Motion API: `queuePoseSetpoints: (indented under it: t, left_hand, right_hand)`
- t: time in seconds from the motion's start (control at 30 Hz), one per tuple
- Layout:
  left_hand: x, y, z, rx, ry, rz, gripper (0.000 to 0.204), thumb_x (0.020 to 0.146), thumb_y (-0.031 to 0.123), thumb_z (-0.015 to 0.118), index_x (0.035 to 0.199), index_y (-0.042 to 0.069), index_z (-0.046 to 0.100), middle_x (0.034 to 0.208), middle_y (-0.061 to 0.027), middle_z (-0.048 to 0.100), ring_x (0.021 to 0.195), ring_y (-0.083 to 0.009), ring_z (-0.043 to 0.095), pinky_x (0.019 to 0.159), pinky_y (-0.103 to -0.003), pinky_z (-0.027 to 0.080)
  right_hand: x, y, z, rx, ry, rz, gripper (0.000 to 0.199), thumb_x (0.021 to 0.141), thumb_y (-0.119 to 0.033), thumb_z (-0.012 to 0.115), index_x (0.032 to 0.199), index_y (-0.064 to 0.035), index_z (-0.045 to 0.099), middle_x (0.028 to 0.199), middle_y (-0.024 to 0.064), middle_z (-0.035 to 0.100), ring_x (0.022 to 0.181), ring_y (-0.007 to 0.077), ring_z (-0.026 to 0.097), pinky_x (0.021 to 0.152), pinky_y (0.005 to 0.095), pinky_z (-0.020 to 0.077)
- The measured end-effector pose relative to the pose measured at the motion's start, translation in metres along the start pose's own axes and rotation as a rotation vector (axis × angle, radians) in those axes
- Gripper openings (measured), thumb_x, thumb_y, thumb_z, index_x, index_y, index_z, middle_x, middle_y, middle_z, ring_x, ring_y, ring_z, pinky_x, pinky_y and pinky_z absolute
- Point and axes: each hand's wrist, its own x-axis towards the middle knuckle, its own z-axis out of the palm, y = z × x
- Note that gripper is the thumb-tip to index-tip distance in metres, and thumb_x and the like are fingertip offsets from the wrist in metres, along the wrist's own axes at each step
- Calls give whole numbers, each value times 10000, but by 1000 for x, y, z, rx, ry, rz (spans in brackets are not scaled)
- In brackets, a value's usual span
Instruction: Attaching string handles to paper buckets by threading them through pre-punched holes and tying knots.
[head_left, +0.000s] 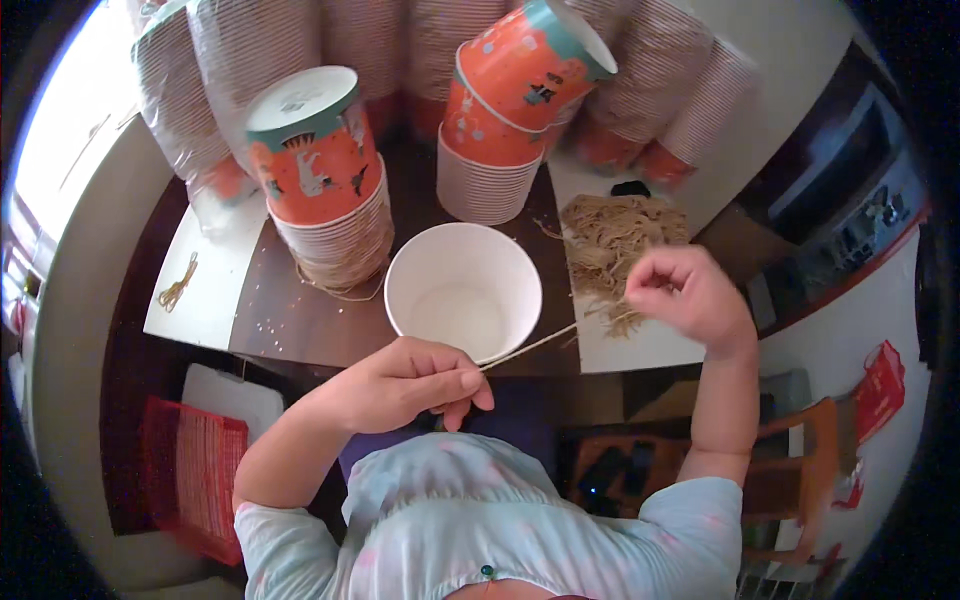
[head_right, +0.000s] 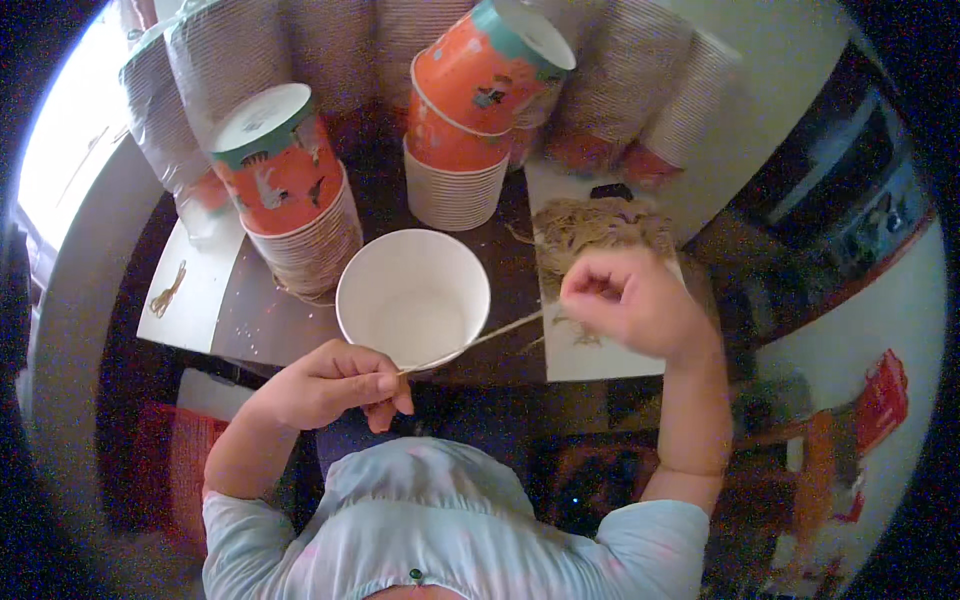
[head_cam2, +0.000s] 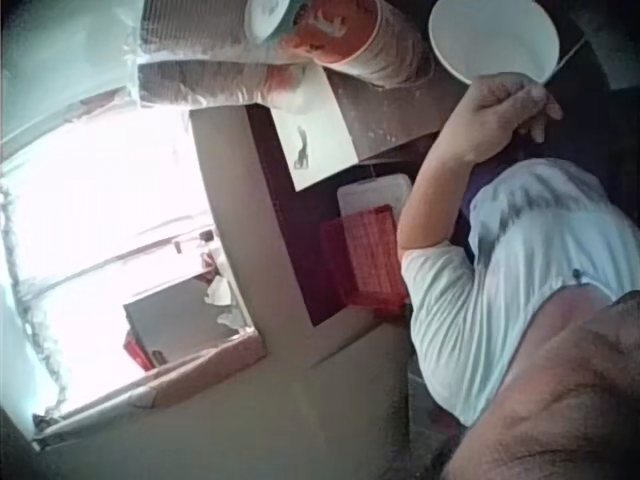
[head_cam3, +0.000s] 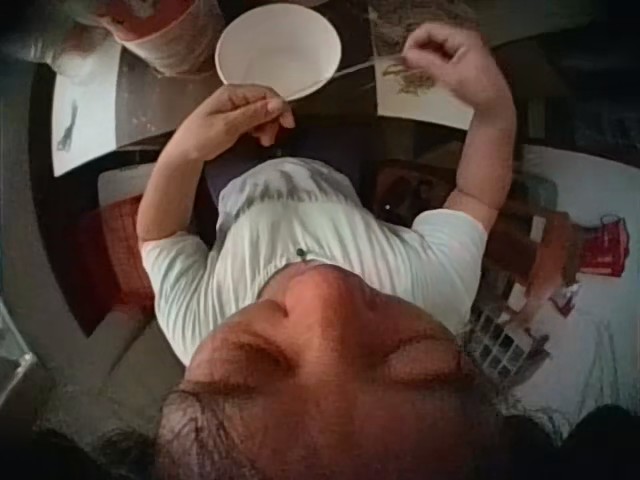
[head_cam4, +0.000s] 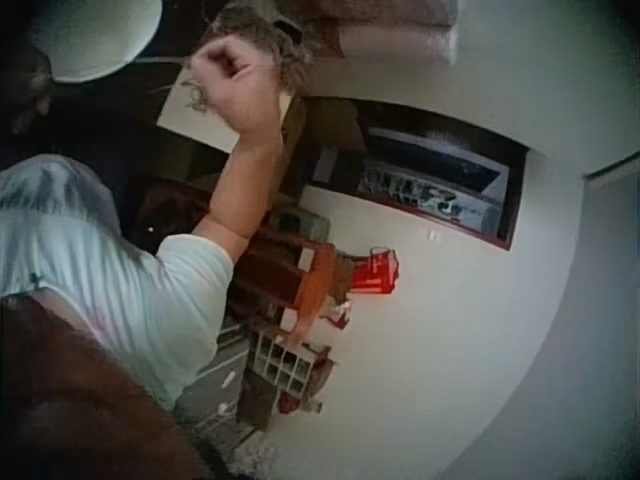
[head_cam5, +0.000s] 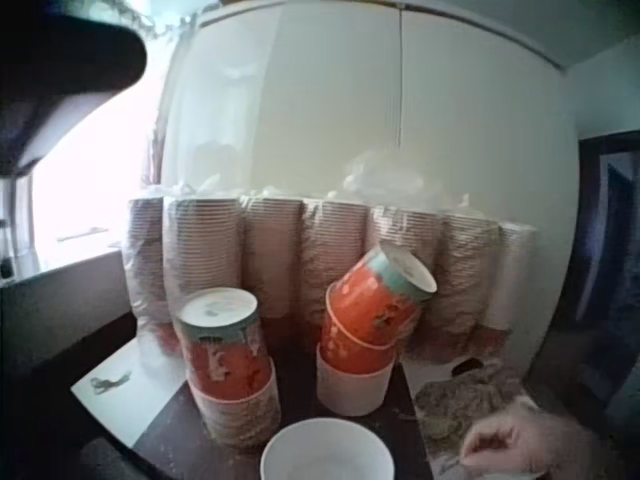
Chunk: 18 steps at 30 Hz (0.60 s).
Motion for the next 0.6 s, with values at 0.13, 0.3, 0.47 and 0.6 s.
queuePoseSetpoints:
  t: [0.13, 0.3, 0.47, 0.6]
  left_hand:
    - [8, -5, 9, 47, -24, -68, 283, 959, 236, 491, 905, 6, 648, 680, 21, 559, 635, -53, 487, 592, -209, 393]
    - [19, -9, 9, 112, -78, -139, 309, 961, 246, 473, 986, -23, 622, 824, -77, 644, 673, -107, 565, 639, -230, 449]
    - [8, -25, 5, -294, 27, -265, 459, 962, 384, 416, 1099, -29, 566, 962, -150, 654, 906, -227, 643, 753, -314, 501]
    - [-1, -38, -1, -590, 60, -251, 451, 967, 383, 415, 1127, -12, 563, 967, -117, 653, 893, -189, 633, 778, -305, 491]
  right_hand:
    - [-4, -19, 54, -377, 32, -411, 663, 654, -157, 763, 1233, -31, 465, 1249, 158, 479, 1192, 262, 445, 994, 372, 354]
    - [4, -11, 127, 385, -211, -224, 658, 730, -94, 730, 1302, -13, 414, 1198, 169, 538, 1057, 273, 577, 884, 340, 468]
    - [9, 0, 141, -7, 35, -403, 265, 790, -59, 664, 1047, -20, 613, 856, 122, 637, 759, 235, 650, 656, 315, 517]
    - [11, 8, 144, -178, 235, -560, 142, 766, -44, 691, 903, -25, 657, 778, 102, 624, 668, 235, 624, 583, 312, 492]
